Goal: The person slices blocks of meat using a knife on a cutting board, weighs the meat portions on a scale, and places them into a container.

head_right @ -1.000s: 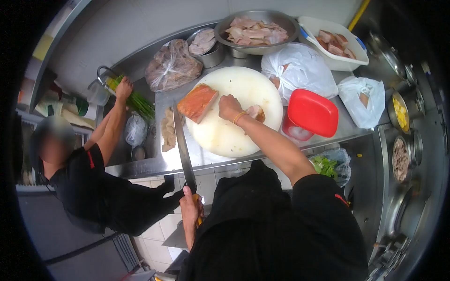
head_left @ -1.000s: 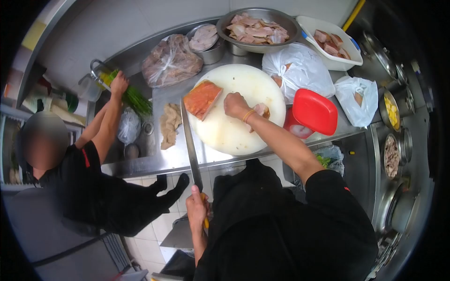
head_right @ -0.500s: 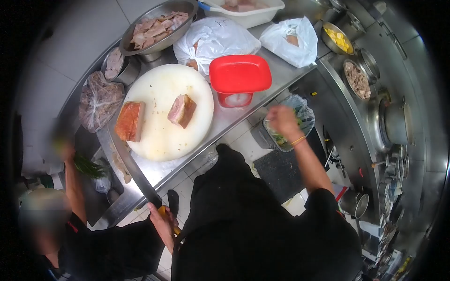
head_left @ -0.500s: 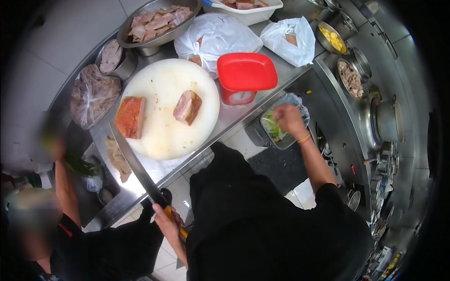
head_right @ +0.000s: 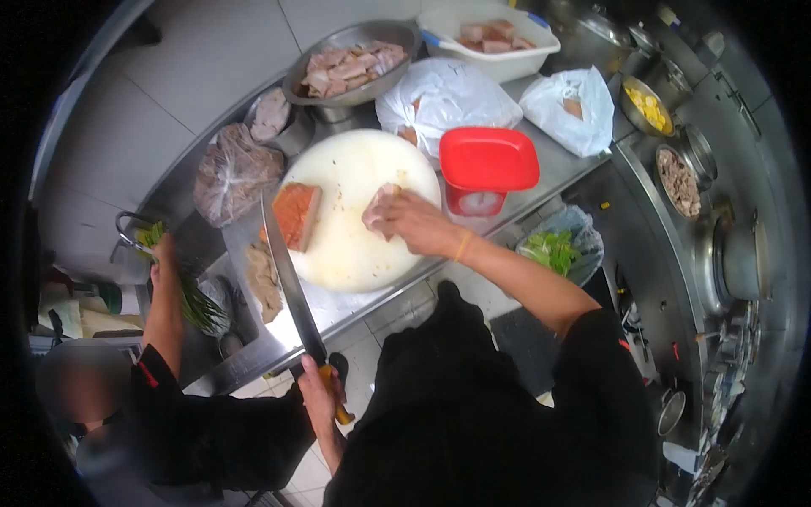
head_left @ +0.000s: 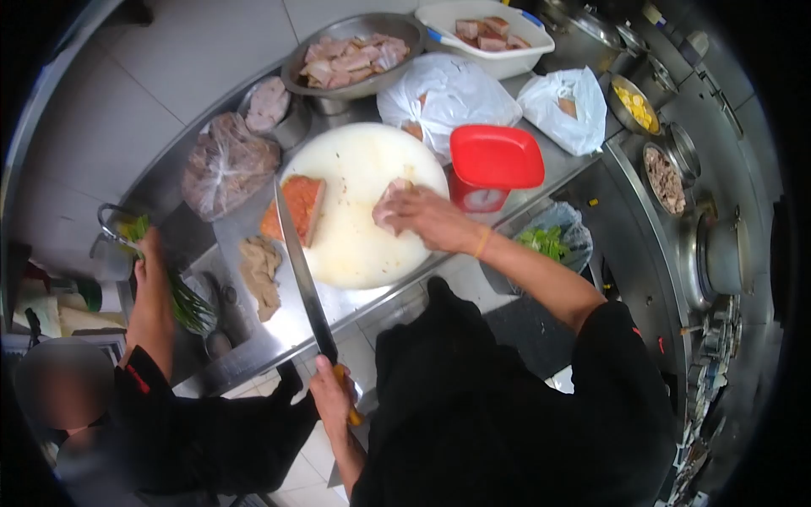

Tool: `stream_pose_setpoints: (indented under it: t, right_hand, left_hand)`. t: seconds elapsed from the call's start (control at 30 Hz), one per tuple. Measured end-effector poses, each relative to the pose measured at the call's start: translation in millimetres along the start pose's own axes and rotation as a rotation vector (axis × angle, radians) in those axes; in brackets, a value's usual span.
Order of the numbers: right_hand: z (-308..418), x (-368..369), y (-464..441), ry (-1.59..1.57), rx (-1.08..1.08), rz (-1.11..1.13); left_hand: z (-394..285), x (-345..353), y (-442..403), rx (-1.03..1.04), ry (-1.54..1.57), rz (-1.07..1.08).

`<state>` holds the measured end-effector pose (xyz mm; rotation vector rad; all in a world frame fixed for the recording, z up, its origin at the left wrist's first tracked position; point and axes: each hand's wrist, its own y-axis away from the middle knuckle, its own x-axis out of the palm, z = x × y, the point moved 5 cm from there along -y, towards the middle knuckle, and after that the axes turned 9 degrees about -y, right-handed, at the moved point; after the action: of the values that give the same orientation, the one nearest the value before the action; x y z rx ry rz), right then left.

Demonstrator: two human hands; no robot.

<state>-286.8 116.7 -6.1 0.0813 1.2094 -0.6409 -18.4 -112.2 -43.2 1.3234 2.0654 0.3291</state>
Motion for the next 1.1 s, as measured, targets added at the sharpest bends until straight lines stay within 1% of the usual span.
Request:
stream_pose_setpoints:
  t: [0.07,0.2,0.3,0.4,0.43,0.57,0.63,0.7,0.73,0.8,0.83,0.9,0.97,1.0,1.03,1.1]
  right_hand:
    - [-12.3,25.8,-17.9,0.05,-0.132,-0.064]
    - [-42.8,38.6,-64.9,-0.105,-0.076,0.128]
    - [-61.4,43.5,-89.3,-0.159,0.116,0.193]
    - [-92.5,68.4,-104.4,-0.09,0.066,0.335]
    - [-95.0,66.0,-109.5,-0.09,0.055,0.35]
    - [-89.9,54.6,-107.5,-0.134,0.044,0.396]
    - [-87.6,27.5,-105.9,-0.203,0.031,0.377]
    - [-95.0,-23.0,-102.7,-0.187,0.039,0.349]
    - [-103.5,-51.3,-96.4,-0.179,0.051,0.333]
    - [-139.8,-115.7,-85.8,-0.264,0.079,0.136]
    - [-165.7,-145.8,-80.3,-0.309,0.094,0.037]
    - [-233.4,-200.9,-74.7,-0.28,0.163,-0.145]
    - [-317.4,-251.7,-73.7,-0.231,0.413,-0.171]
    - [-356.6,-273.4,-70.5,-0.278,0.497,-0.268]
    - [-391.9,-289.3,-67.3,-0.326,0.583,-0.363]
    - [-455.3,-309.8,-64.0,-0.243,0.841,-0.462]
  left_hand:
    - [6.8,0.2,5.3,-0.006,0.042,-0.017]
    - [26.7,6.4,15.2,-0.074,0.158,-0.033]
    - [25.3,13.5,14.1,-0.13,0.217,-0.06]
    - [27.8,16.5,8.4,-0.125,0.264,-0.072]
    - [23.0,17.9,6.7,-0.137,0.289,-0.087]
    - [5.7,22.6,-3.8,-0.064,0.215,-0.156]
    - [-10.9,30.1,-4.1,-0.085,0.194,-0.191]
    - [-30.4,43.4,-2.7,-0.051,0.193,-0.225]
    - [-30.4,50.2,-4.6,-0.02,0.163,-0.28]
    - [-26.2,66.7,-8.7,0.064,0.072,-0.317]
    - [-28.2,76.3,-12.4,0.118,0.011,-0.303]
    - [-39.2,96.1,-19.7,0.051,-0.051,-0.307]
    - [-56.4,117.5,-17.7,-0.088,0.039,-0.334]
    - [-64.9,128.8,-14.3,-0.161,0.085,-0.35]
    - [-73.2,138.6,-10.8,-0.169,0.072,-0.374]
    - [-86.4,161.7,-3.5,-0.189,0.052,-0.422]
